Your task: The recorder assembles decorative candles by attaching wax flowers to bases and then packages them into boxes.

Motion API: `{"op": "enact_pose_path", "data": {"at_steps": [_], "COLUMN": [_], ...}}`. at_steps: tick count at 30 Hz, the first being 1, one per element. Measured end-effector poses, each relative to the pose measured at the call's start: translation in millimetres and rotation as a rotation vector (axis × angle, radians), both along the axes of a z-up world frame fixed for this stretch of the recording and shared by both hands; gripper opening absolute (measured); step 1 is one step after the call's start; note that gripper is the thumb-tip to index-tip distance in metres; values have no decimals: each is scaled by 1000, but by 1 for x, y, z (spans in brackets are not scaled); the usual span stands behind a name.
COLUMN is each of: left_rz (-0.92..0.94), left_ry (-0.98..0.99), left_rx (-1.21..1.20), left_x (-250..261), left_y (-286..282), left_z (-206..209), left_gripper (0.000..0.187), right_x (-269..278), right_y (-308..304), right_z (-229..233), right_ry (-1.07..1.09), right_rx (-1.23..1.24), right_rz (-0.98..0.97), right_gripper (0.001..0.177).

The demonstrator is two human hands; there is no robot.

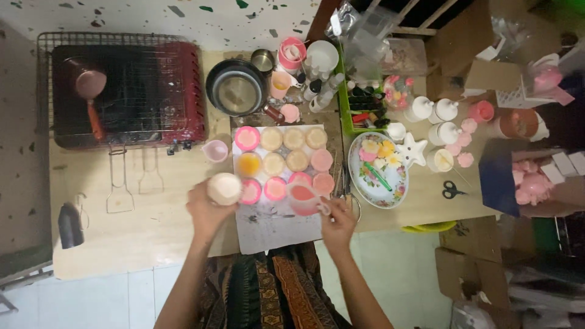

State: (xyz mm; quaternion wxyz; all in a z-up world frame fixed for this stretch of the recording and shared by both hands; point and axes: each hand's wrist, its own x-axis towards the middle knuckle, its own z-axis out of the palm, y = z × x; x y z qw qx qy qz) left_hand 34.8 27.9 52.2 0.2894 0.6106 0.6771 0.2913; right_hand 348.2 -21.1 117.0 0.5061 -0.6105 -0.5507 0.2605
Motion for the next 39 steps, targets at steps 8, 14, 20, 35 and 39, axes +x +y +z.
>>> {"op": "enact_pose_path", "data": {"at_steps": [8, 14, 20, 35, 39], "left_rz": [464, 450, 480, 439, 466], "left_ry": [50, 88, 82, 52, 53], "left_rx": [131, 128, 158, 190, 136], "left_x": [-50, -53, -54, -40, -40], "left_y": [8, 21, 26, -54, -68], "left_z": [-100, -114, -129, -80, -74], "left_gripper": [88, 95, 109, 36, 11], "right_x": [91, 118, 133, 148, 147], "right_y": [15, 33, 48, 61, 63], "right_z": [-33, -47, -64, -74, -68], "right_ry": [-346, -348, -452, -547, -713], "right_rx": [-133, -129, -119, -199, -257], "right_rz": [-179, -189, -189, -151, -158], "right_gripper": [10, 19, 18, 25, 26]}}
